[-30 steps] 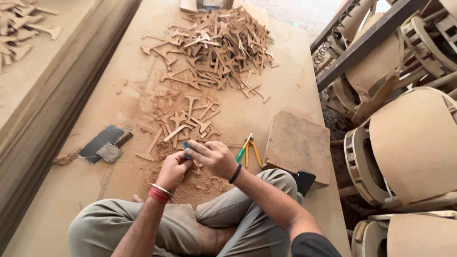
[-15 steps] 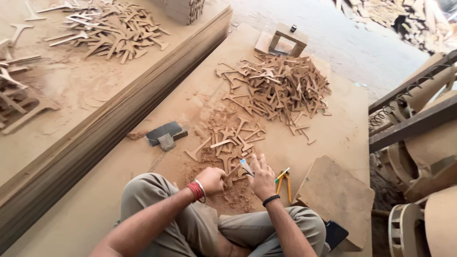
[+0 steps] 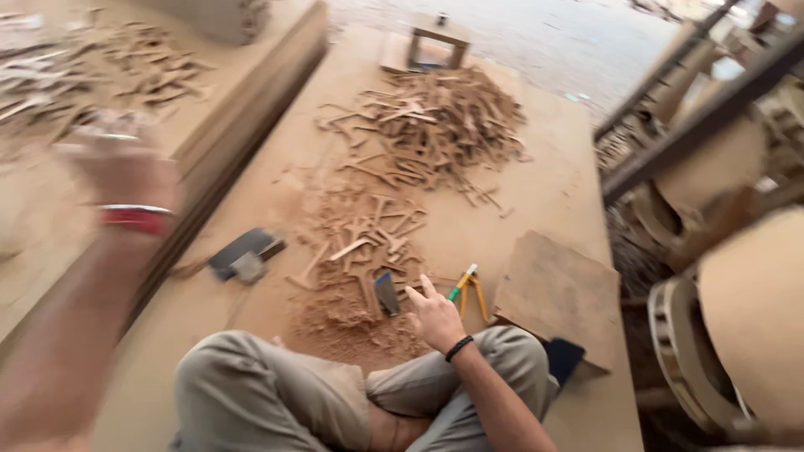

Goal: The person sits on the floor and sands small wooden pieces using a sanding block. They pick up each piece, rub the sanding block along its edges and surfaces, and place the finished pieces into a pile. The process is repeated for multiple pieces.

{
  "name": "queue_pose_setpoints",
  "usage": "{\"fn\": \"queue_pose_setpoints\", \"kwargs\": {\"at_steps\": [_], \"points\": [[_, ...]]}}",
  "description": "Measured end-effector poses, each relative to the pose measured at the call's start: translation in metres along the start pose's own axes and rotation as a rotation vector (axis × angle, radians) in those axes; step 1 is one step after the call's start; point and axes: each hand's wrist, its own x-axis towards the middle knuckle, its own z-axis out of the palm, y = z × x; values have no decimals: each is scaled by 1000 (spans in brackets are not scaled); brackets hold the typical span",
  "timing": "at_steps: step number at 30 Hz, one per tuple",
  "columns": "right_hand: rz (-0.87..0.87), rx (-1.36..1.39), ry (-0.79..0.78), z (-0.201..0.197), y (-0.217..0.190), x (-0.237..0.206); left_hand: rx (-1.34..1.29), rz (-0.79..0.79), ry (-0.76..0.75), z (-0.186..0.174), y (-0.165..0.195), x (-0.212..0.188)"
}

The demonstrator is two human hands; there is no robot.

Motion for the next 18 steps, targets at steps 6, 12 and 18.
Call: {"fn": "queue_pose_setpoints", "kwargs": {"at_steps": [6,12,18], "points": [[203,92,840,-34,64,-71,-232,143,-266,6,41,-36],[879,-124,974,-47,159,-158,-581,139,-941,5,129,-101],[1071,-130,762,-27,146,-158,-674,307,-1079,-2,181,-124]]}}
